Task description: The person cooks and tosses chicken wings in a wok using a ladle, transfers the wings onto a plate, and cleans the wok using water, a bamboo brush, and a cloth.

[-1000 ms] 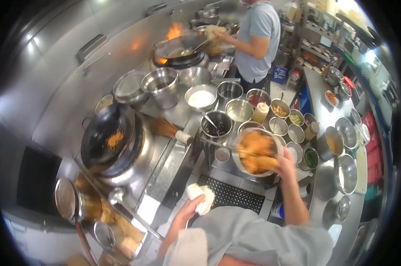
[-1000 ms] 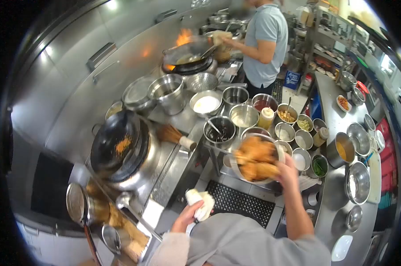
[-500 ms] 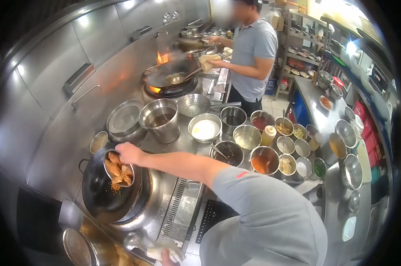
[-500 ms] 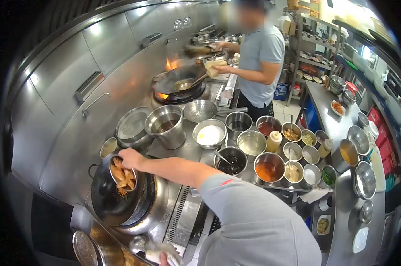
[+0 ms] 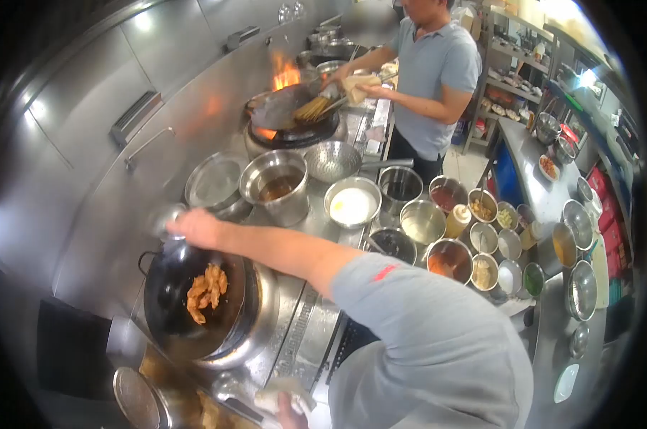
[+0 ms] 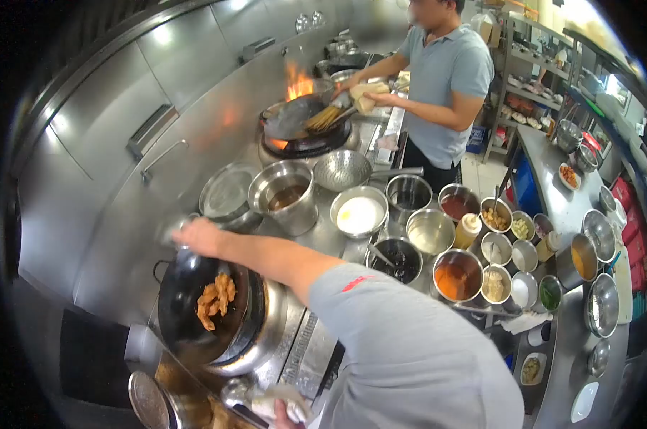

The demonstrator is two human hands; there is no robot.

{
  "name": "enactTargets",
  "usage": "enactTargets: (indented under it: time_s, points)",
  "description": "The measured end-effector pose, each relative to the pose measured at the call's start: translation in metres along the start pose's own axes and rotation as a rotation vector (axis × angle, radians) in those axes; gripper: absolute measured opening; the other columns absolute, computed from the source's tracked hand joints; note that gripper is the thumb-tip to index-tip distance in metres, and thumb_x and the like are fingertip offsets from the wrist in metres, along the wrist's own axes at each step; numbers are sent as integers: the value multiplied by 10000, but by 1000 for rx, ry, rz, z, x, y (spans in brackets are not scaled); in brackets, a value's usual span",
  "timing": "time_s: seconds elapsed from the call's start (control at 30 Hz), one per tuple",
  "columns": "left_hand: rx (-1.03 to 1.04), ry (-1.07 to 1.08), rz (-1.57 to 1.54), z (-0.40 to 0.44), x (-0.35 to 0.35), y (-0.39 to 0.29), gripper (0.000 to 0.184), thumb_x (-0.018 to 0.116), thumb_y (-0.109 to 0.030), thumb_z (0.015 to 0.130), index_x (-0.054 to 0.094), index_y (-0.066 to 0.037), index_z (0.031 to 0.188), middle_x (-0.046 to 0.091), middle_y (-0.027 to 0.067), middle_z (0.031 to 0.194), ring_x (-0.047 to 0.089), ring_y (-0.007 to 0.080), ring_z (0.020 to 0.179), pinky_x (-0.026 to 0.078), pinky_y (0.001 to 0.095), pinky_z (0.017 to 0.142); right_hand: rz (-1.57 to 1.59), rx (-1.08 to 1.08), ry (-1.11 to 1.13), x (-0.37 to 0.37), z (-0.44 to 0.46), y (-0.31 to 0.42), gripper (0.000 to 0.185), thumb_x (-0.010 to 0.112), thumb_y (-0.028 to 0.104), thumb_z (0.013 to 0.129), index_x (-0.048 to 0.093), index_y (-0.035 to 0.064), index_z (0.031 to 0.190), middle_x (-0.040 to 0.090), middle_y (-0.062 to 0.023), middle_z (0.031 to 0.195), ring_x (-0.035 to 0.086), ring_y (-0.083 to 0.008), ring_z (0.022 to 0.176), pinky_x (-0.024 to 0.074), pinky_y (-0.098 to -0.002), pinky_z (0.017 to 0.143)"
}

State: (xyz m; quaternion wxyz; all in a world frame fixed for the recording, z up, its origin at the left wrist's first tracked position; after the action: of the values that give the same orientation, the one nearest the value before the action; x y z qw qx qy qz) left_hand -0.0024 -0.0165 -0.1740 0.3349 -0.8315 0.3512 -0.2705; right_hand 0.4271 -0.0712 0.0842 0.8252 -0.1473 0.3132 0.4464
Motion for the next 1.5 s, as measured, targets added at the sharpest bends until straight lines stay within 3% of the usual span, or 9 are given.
enactTargets:
  time_s: [0.03,0.07,0.23,0.37,0.53,0.7,0.9,1.3,1.5]
  points:
    - [-51,179,185,6,6,2,821,603,-583,776,337,-129,1407,372,59,1397,247,223,1310,161,431,1096,64,245,6,-4,0,-16,204,539,70,749,549,79,952,626,-138,754,639,-318,689,514,-427,598]
    - [171,179,-57,2,28,-16,495,631,-228,841,476,33,1232,584,119,1086,588,220,918,489,358,788,173,478,-123,-11,-16,-34,247,594,74,749,545,74,991,642,-176,779,648,-300,747,508,-391,620]
    - [118,455,196,29,71,1,488,594,-277,872,456,13,1239,606,166,1067,627,262,843,524,387,717,1398,1145,-451,-30,-215,-40,53,528,35,773,481,58,781,447,-28,536,403,-120,344,289,-280,296]
    - [-184,775,324,15,109,25,520,455,-423,915,477,4,1211,620,190,1012,624,270,796,517,383,669,1198,1479,-95,-168,-436,28,96,561,38,722,511,120,731,468,16,577,425,-82,406,301,-245,315]
    - [-417,845,323,-4,147,46,560,500,-433,833,486,9,1177,598,175,913,578,264,739,475,357,612,586,2048,-584,-444,-724,156,208,601,87,659,611,147,858,521,45,663,485,-68,504,374,-233,383]
    - [-350,953,314,-27,222,67,584,416,-475,863,451,16,1178,565,146,936,547,217,772,459,304,602,-622,1732,-1558,-694,-780,341,89,533,29,690,465,82,714,432,-28,543,414,-144,367,277,-248,327]
    - [-489,1136,259,-142,305,132,619,413,-491,877,420,2,1251,535,155,945,502,213,772,466,295,566,-798,1303,-2199,-750,-960,410,113,540,105,781,463,77,859,488,-92,653,495,-173,488,443,-294,423]
    - [-471,1029,56,-181,233,157,501,507,-356,897,471,28,1218,610,173,1052,635,259,903,541,378,770,198,1830,-1322,-541,-926,194,333,546,345,870,570,82,1072,594,-52,790,479,-106,563,387,-203,482]
    - [-70,534,56,-116,80,93,492,478,-318,916,450,29,1264,588,191,1159,625,310,972,512,402,856,1092,1465,251,-269,-583,109,227,533,306,926,578,92,987,575,15,750,545,-75,635,419,-209,517]
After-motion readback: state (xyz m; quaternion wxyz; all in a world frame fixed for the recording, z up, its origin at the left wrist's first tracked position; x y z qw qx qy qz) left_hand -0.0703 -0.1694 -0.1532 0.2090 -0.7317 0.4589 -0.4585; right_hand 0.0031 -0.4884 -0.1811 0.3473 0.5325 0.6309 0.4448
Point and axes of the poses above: each hand's wrist, its own z-axis towards the middle knuckle, its own x-axis out of the palm, y = z × x, the point moved 7 cm from there along z, towards the middle knuckle
